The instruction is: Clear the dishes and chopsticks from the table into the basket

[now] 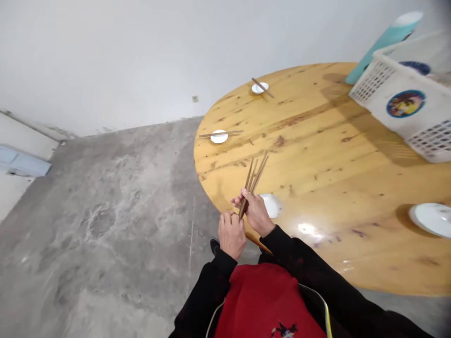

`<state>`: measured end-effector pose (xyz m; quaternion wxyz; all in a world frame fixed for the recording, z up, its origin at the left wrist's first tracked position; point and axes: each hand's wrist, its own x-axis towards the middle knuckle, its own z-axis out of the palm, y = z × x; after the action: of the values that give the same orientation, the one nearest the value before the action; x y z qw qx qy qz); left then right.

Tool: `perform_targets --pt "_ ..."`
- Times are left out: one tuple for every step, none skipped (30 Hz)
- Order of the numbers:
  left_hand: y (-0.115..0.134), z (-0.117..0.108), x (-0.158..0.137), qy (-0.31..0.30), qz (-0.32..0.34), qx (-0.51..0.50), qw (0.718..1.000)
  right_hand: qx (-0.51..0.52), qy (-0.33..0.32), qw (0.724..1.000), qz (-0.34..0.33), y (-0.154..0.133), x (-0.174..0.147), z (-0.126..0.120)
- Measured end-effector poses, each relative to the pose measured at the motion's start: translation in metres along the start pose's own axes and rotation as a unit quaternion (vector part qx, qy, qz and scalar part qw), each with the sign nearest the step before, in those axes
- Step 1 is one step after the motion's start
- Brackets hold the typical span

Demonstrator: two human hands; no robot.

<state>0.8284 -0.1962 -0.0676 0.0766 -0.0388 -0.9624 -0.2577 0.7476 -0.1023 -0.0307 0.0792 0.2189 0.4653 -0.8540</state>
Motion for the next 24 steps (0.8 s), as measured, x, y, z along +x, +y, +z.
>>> perform_targets --pt "-0.016 -0.014 0.001 0.012 -0.015 -0.055 0.998 0.023 -0.018 0.999 0.018 0.007 -0.004 0.016" --pt "-0.031 -0.026 0.002 0.016 -0.035 -0.120 0.992 0.042 -0.031 0.998 0.034 0.014 -0.007 0.031" --pt "-0.044 -0.037 0.002 0.012 -0.060 -0.192 0.979 0.056 -0.038 0.997 0.047 0.021 -0.010 0.044" --pt "-0.055 -0.046 0.003 0.005 -0.089 -0.266 0.960 0.066 -0.043 0.995 0.058 0.027 -0.012 0.056" --pt "-0.064 -0.052 0.004 0.000 -0.122 -0.339 0.933 0.074 -0.048 0.994 0.066 0.032 -0.012 0.068" --pt "-0.070 -0.056 0.007 0.002 -0.160 -0.410 0.898 0.080 -0.053 0.993 0.071 0.036 -0.012 0.078" --pt "-0.074 -0.058 0.010 0.014 -0.201 -0.479 0.854 0.087 -0.061 0.992 0.074 0.041 -0.011 0.087" --pt "-0.078 -0.059 0.015 0.033 -0.243 -0.543 0.803 0.095 -0.069 0.990 0.075 0.045 -0.009 0.095" --pt "-0.081 -0.060 0.021 0.056 -0.282 -0.600 0.746 0.103 -0.075 0.989 0.073 0.049 -0.007 0.103" --pt "-0.083 -0.060 0.028 0.078 -0.314 -0.647 0.691 0.111 -0.078 0.988 0.070 0.053 -0.005 0.110" --pt "-0.087 -0.060 0.035 0.094 -0.336 -0.682 0.643 0.117 -0.078 0.988 0.067 0.057 -0.003 0.117" --pt "-0.090 -0.060 0.042 0.103 -0.348 -0.706 0.608 0.123 -0.076 0.987 0.066 0.061 -0.001 0.123" --pt "-0.095 -0.060 0.049 0.107 -0.354 -0.721 0.586 0.129 -0.073 0.987 0.064 0.065 0.002 0.128" --pt "-0.101 -0.059 0.056 0.107 -0.355 -0.730 0.574 0.134 -0.070 0.987 0.059 0.068 0.006 0.133" --pt "-0.107 -0.059 0.063 0.104 -0.355 -0.733 0.571 0.138 -0.067 0.987 0.053 0.071 0.011 0.137" --pt "-0.113 -0.057 0.071 0.097 -0.355 -0.730 0.576 0.141 -0.065 0.987 0.046 0.073 0.018 0.141" --pt "-0.120 -0.055 0.080 0.086 -0.354 -0.725 0.585 0.143 -0.062 0.987 0.041 0.075 0.026 0.144" --pt "-0.127 -0.052 0.090 0.065 -0.350 -0.715 0.601 0.143 -0.059 0.987 0.039 0.075 0.037 0.147" --pt "-0.134 -0.049 0.103 0.035 -0.340 -0.701 0.626 0.143 -0.055 0.987 0.040 0.075 0.049 0.148" --pt "-0.142 -0.045 0.117 0.001 -0.324 -0.676 0.662 0.142 -0.048 0.988 0.044 0.075 0.063 0.149" --pt "-0.149 -0.043 0.135 -0.031 -0.298 -0.637 0.711 0.141 -0.039 0.988 0.050 0.074 0.078 0.150" --pt "-0.157 -0.041 0.156 -0.056 -0.262 -0.579 0.770 0.139 -0.028 0.988 0.057 0.073 0.093 0.150" --pt "-0.165 -0.040 0.179 -0.073 -0.217 -0.502 0.834 0.139 -0.014 0.988 0.064 0.071 0.109 0.149" --pt "-0.172 -0.040 0.205 -0.082 -0.166 -0.410 0.893 0.142 -0.001 0.987 0.070 0.070 0.125 0.148"
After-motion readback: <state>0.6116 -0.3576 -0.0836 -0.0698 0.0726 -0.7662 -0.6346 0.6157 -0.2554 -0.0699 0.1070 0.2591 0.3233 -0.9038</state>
